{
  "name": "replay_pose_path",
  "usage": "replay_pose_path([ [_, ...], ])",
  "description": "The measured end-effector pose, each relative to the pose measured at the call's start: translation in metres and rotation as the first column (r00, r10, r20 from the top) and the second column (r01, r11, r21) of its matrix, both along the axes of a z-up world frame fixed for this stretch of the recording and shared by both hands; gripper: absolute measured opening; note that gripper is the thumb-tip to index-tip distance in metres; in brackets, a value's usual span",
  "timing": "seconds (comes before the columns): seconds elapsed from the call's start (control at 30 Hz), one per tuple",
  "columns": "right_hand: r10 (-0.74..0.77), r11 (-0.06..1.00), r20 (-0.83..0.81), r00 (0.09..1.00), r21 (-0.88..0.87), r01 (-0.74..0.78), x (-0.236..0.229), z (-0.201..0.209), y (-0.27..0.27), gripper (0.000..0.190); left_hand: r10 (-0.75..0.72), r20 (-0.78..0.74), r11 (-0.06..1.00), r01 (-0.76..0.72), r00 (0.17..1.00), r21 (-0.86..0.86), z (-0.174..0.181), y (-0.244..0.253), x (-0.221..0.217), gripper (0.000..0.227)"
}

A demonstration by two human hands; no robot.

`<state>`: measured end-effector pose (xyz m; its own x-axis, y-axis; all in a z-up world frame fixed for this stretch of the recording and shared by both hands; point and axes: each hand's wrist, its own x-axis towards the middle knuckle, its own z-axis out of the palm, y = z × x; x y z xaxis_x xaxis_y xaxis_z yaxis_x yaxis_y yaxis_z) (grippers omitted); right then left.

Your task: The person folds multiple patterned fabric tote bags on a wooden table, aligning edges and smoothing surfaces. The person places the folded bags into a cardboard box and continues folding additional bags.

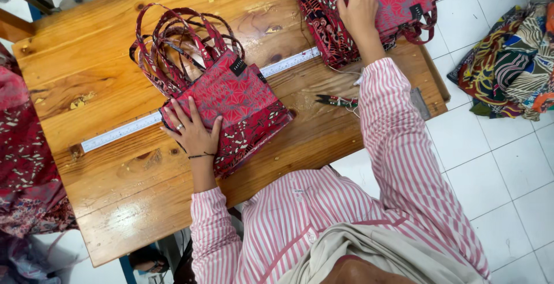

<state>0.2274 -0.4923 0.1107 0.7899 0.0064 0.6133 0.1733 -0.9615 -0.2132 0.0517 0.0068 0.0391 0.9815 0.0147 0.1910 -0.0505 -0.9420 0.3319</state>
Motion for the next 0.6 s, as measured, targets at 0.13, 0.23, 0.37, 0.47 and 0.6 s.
replay_pose_path([
  [0.13, -0.137, 0.99, -0.147, 0.98, -0.031, 0.134, 0.006, -0.004, -0.034, 0.013, -0.006, 0.007, 1.0, 0.006, 1.0, -0.01, -0.017, 0.003, -0.003, 0.094],
  [0.23, -0.132, 0.991, -0.11, 0.985, -0.033, 0.129, 0.004, -0.001, -0.028, 0.011, -0.003, 0.019, 1.0, 0.003, 1.0, 0.01, -0.02, 0.007, -0.003, 0.094],
  [0.37, -0.122, 0.986, -0.157, 0.98, -0.136, 0.101, -0.006, -0.017, -0.008, 0.022, 0.01, -0.004, 1.0, -0.01, 1.0, -0.014, -0.02, 0.007, -0.002, 0.093],
  [0.47, -0.132, 0.965, 0.024, 0.991, -0.223, 0.135, 0.006, -0.033, -0.001, 0.04, -0.004, 0.036, 1.0, 0.004, 0.999, -0.014, -0.018, 0.002, 0.002, 0.095],
  [0.6, -0.314, 0.947, -0.286, 0.906, -0.031, 0.319, 0.017, -0.036, -0.008, 0.018, -0.014, 0.02, 0.999, 0.014, 1.0, -0.029, -0.012, 0.006, -0.008, 0.093],
])
